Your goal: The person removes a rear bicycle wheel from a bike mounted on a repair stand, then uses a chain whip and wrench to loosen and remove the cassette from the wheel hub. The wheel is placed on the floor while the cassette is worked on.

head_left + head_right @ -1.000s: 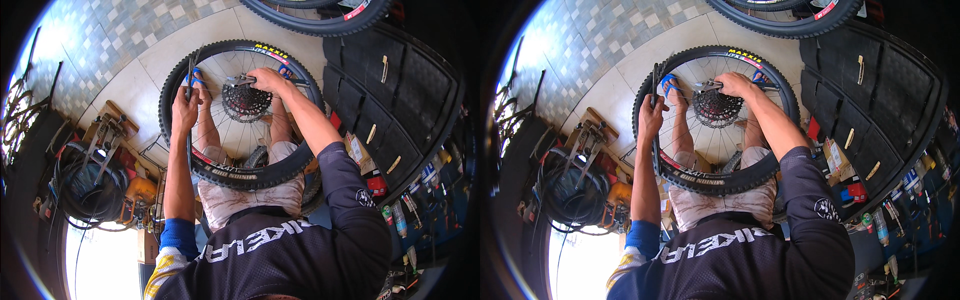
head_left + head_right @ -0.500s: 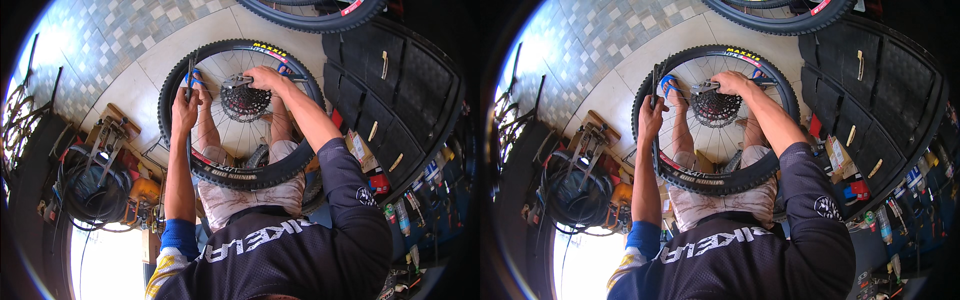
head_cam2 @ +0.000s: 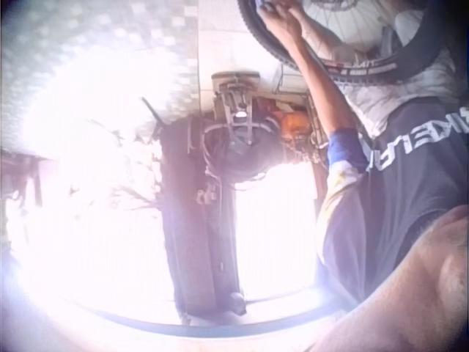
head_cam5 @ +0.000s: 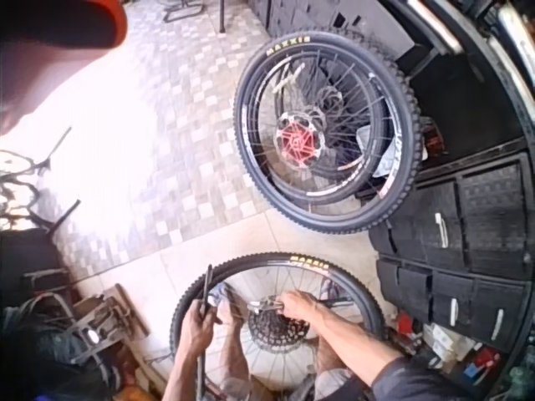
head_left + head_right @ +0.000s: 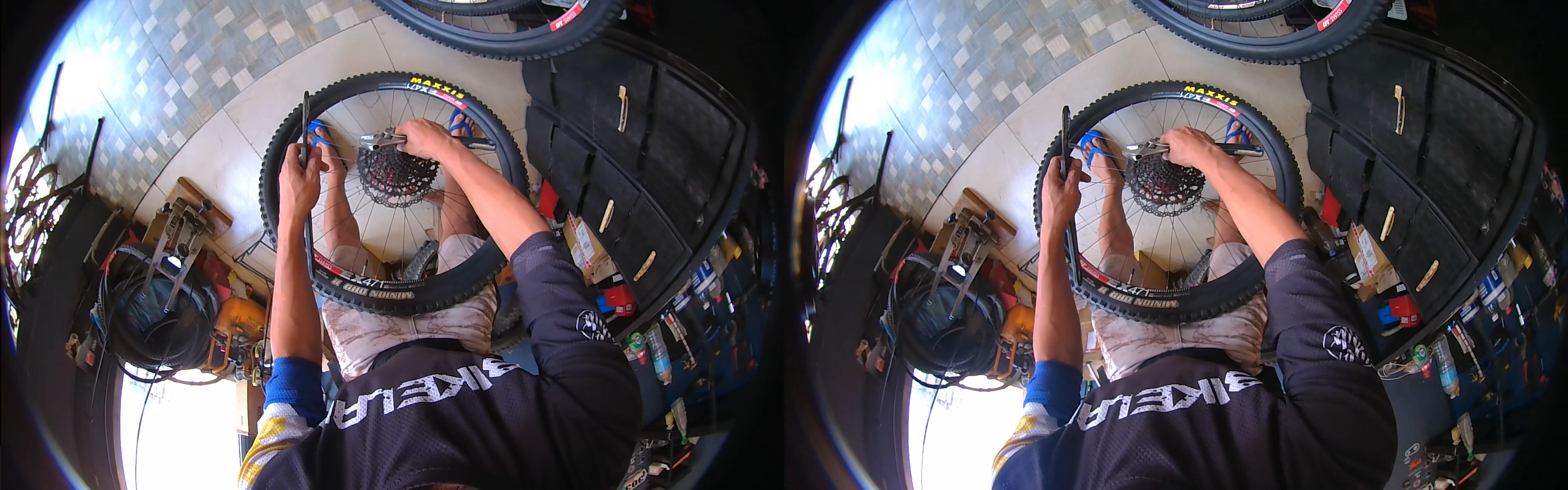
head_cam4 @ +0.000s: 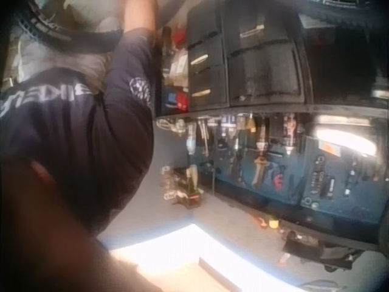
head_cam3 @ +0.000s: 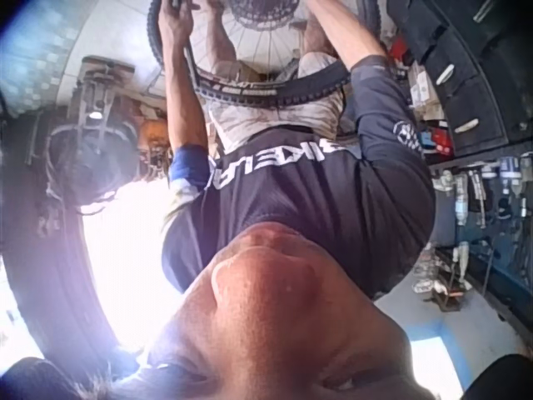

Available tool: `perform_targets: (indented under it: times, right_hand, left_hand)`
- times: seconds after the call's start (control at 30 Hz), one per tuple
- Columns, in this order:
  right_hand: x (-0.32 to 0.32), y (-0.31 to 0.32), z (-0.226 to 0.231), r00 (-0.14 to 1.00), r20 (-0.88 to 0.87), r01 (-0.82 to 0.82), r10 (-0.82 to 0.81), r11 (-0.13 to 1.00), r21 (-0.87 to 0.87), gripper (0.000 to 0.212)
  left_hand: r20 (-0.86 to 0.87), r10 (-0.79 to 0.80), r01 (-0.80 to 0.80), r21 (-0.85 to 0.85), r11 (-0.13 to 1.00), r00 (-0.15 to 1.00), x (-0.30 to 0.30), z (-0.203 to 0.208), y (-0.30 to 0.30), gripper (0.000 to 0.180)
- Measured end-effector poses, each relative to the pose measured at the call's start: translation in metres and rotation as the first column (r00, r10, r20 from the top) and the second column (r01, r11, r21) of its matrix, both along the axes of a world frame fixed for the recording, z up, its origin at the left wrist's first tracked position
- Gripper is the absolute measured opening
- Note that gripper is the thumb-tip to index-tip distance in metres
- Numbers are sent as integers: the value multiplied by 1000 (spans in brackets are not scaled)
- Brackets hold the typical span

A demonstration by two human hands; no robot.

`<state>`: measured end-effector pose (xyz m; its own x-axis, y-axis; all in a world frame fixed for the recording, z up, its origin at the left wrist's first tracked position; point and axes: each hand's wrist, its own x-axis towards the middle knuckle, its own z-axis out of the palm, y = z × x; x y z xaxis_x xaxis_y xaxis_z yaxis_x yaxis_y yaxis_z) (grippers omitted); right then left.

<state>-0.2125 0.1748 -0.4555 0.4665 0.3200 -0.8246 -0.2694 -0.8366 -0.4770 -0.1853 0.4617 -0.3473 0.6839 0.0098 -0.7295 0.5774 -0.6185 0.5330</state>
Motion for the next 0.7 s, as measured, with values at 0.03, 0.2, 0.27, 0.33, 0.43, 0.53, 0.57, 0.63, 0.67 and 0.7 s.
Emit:
perform_targets:
  times: [0.03, 0.2, 0.27, 0.33, 0.43, 0.53, 0.57, 0.63, 0.67, 0.7]
  right_hand:
    - [4, 0, 2, 1000, -23, 13, -12, 1000, 19, 30]
    - [13, 4, 6, 997, -49, 44, -51, 990, -136, 47]
    - [15, 8, 4, 993, -114, 19, -44, 976, -216, 50]
    - [13, 12, 6, 991, -103, 57, -81, 974, -220, 48]
    - [5, 17, 6, 998, -44, 38, -46, 983, -179, 40]
    - [-5, 18, -4, 1000, -4, -9, 9, 990, -140, 38]
    - [-7, 18, -4, 1000, 7, -21, 22, 992, -121, 38]
    - [-12, 16, -7, 998, 56, -7, 11, 997, -75, 40]
    - [-17, 13, -10, 996, 90, 18, -14, 999, -47, 41]
    - [-22, 10, -14, 992, 123, 42, -39, 999, -17, 42]
  left_hand:
    - [9, 8, -8, -11, 1000, 1000, 0, 1, 0, 29]
    - [68, 28, -26, -34, 999, 997, -9, -9, 8, 29]
    - [78, 20, -17, -33, 999, 997, -12, -13, 9, 29]
    - [62, 15, -14, -24, 1000, 998, -13, -14, 11, 29]
    - [31, 17, -17, -21, 1000, 999, -13, -12, 11, 28]
    - [60, 15, -11, -55, 998, 998, -12, -9, 8, 28]
    - [68, 5, -1, -58, 998, 998, -11, -8, 9, 28]
    - [-2, 23, -23, -88, 996, 1000, -6, 0, 6, 28]
    - [-84, 48, -57, -111, 992, 995, 1, 12, 0, 28]
    - [-165, 70, -92, -131, 987, 984, 6, 20, -4, 28]
